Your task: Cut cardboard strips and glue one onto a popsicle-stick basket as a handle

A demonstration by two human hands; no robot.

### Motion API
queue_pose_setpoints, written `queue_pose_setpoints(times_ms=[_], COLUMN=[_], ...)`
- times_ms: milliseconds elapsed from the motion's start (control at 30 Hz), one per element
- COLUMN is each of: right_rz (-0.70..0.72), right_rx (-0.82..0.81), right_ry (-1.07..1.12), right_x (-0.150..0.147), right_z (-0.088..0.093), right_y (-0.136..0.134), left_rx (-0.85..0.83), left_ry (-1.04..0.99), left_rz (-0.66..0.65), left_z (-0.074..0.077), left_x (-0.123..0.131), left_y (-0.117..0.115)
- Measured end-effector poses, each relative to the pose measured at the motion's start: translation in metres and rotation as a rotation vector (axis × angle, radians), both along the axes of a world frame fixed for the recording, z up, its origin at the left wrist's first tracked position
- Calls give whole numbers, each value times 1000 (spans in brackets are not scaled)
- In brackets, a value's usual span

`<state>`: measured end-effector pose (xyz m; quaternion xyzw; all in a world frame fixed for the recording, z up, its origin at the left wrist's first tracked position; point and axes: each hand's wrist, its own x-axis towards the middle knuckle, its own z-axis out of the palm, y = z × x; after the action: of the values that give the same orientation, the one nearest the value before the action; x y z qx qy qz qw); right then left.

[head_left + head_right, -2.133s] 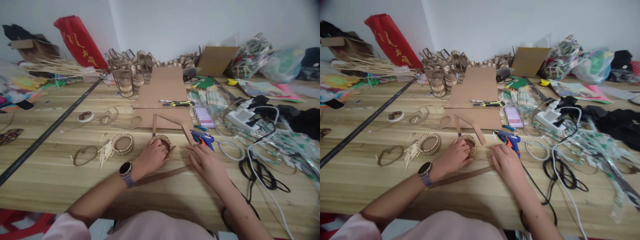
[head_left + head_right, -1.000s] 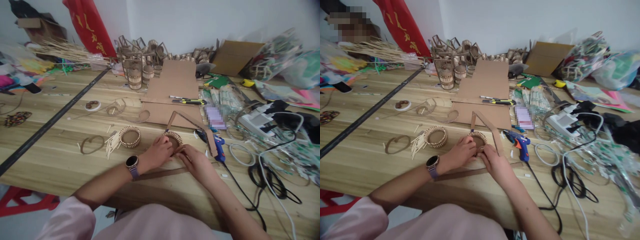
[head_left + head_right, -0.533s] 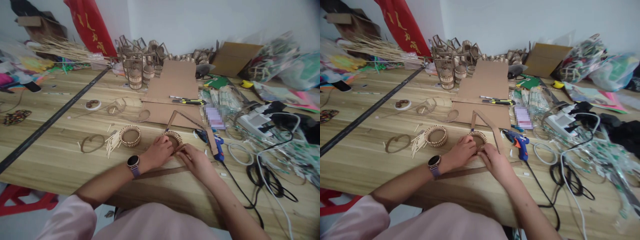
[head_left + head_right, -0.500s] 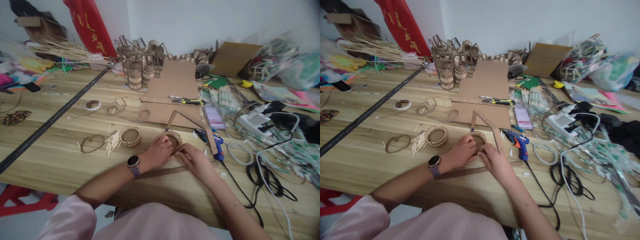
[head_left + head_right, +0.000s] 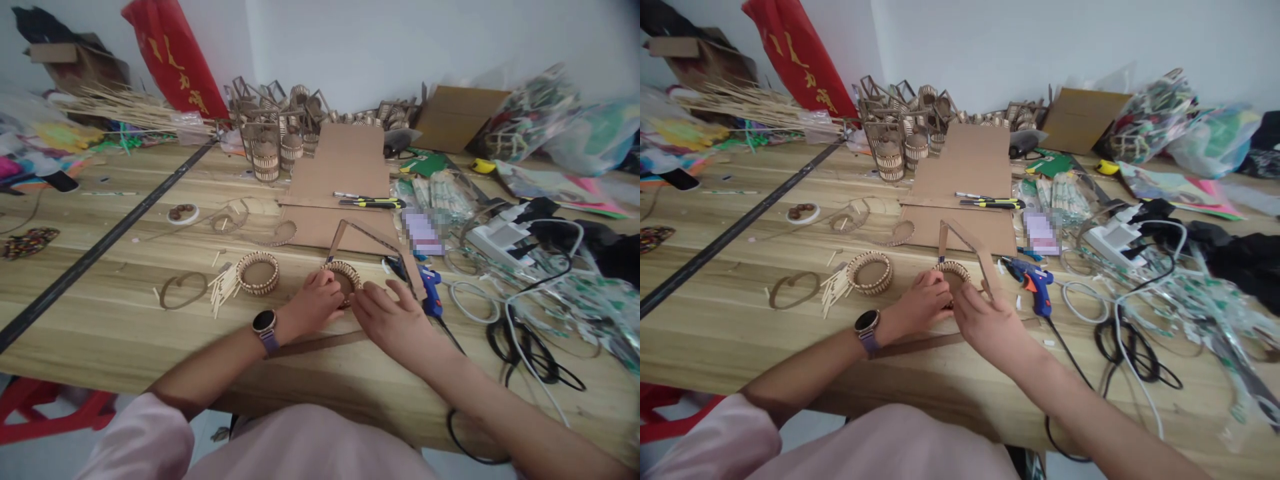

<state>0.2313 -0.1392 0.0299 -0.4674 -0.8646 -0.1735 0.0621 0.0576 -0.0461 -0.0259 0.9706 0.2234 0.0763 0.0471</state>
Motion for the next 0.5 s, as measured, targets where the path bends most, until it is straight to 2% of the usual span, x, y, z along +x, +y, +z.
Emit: queue_pose_setpoints(times_ms=[67,133,200,267,367,500], right_rz=[-67,-133,-177,-232,-287,-253], right_rx=[7,-15,-97,-210,-346,-371], right_ry=[-50,-8,166,449,805,889], right_x=[17,40,60,68,55,25], right_z=[1,-1,-6,-14,-31,-48], right_y=[-1,-4,-7,-10,-10,-1], left_rx=[5,8,8,8,9,8], left_ry=[13,23,30,32,28,15], left_rz=[-17,-24,-23,-19,-9,-4], left_z=[0,0,0,0,0,-3], left_x=[-2,-3,-2,-2,-2,-2], left_y=[1,2,2,1,0,0])
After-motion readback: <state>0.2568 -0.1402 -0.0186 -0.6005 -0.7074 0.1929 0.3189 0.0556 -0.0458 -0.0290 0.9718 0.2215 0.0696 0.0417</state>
